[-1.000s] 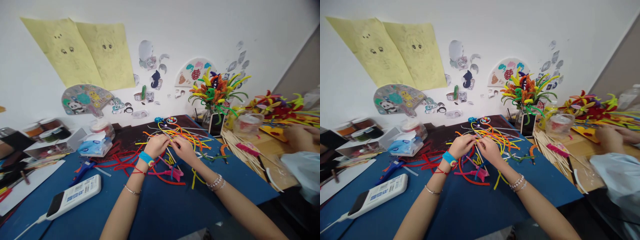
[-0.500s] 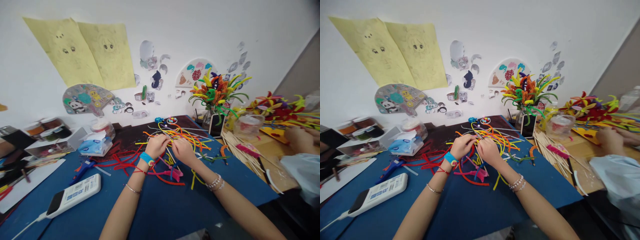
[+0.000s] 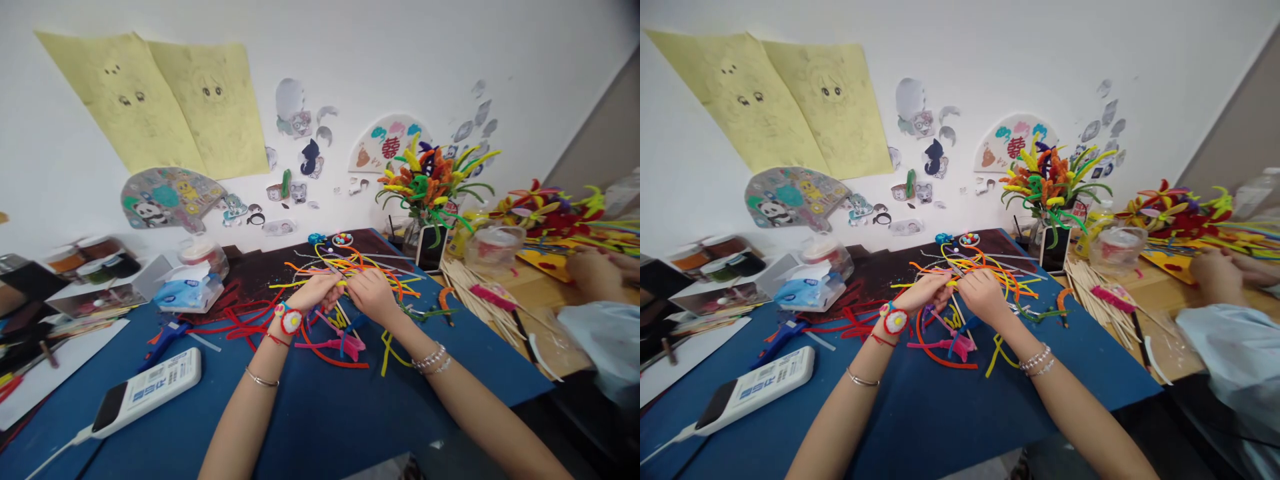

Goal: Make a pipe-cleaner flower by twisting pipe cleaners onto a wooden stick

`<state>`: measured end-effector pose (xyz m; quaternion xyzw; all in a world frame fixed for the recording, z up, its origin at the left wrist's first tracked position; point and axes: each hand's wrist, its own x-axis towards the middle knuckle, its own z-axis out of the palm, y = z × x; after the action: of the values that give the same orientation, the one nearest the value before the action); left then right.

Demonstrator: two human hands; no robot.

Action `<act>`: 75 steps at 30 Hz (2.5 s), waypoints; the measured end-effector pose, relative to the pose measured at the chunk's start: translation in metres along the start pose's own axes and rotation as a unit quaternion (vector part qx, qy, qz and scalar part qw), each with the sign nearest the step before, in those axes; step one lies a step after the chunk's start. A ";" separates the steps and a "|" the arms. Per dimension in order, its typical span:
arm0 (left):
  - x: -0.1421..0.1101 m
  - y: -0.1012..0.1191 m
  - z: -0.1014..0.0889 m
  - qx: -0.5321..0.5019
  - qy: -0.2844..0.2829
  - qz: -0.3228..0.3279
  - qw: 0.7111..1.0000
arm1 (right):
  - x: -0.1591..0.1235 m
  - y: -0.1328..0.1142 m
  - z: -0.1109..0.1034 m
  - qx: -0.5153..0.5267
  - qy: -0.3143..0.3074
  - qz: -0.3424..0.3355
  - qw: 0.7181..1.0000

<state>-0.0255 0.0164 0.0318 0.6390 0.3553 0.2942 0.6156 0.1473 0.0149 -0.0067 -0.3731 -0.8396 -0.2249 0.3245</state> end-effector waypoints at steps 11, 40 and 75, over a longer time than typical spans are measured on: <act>0.009 -0.024 -0.020 0.088 -0.018 0.100 0.991 | 0.002 -0.001 0.010 0.205 0.015 0.036 0.978; 0.002 -0.015 -0.034 0.179 -0.030 0.135 0.974 | 0.004 -0.009 0.012 0.527 -0.022 0.273 0.805; 0.011 -0.023 -0.005 -0.235 0.000 0.008 0.972 | -0.007 -0.013 0.019 0.236 0.129 0.172 0.948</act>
<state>-0.0253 0.0284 0.0087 0.4795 0.2710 0.3740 0.7462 0.1338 0.0150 -0.0265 -0.3922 -0.7427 -0.0075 0.5427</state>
